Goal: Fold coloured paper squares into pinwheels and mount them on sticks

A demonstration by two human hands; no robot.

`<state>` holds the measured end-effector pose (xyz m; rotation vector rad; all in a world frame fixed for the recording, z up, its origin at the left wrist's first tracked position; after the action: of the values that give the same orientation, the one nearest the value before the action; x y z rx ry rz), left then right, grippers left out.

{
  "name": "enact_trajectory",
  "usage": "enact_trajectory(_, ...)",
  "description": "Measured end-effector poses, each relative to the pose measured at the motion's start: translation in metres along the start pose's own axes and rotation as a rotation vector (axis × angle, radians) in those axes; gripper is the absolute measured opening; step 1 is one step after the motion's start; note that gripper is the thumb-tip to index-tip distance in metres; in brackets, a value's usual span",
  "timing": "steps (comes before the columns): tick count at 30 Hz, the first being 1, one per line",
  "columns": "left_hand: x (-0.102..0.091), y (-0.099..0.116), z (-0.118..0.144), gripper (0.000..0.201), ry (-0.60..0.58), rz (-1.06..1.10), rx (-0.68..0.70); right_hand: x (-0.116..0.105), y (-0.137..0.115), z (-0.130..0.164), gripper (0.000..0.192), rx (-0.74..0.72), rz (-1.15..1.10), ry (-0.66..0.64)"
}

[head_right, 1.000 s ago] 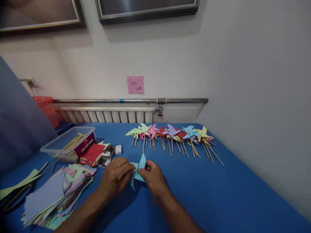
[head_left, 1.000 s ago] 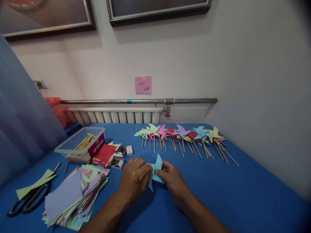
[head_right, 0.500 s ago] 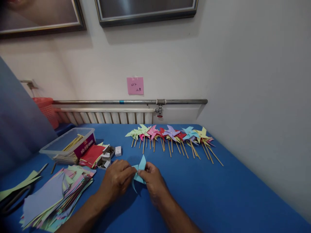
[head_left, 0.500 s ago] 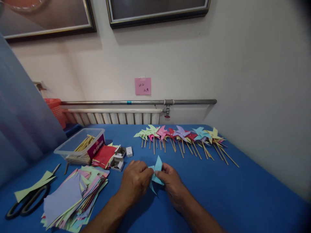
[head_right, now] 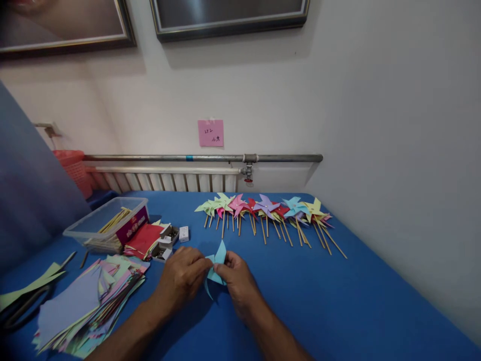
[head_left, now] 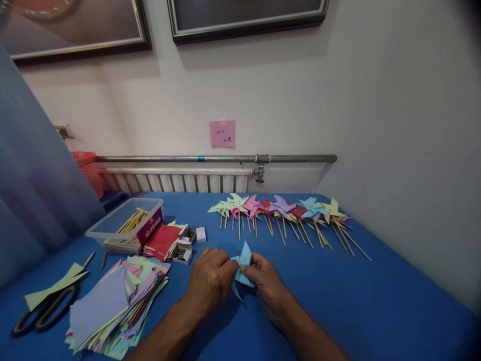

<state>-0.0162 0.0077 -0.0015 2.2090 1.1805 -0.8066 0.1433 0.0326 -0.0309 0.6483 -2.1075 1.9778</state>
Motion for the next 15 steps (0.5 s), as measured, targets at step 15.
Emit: enact_trajectory(15, 0.0011, -0.003, 0.0001, 0.03, -0.016, -0.003, 0.01, -0.0034, -0.0002, 0.0014, 0.034, 0.053, 0.006, -0.012)
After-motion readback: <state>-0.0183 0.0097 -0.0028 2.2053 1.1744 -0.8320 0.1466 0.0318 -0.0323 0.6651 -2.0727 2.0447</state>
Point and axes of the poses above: each hand's wrist, its own z-axis away from the middle knuckle, its own x-axis out of the palm, y = z × x, the point moved 2 cm from there along -z, towards the middle knuckle, and after that the axes turned 13 degrees about -x, right-handed, at the moved point
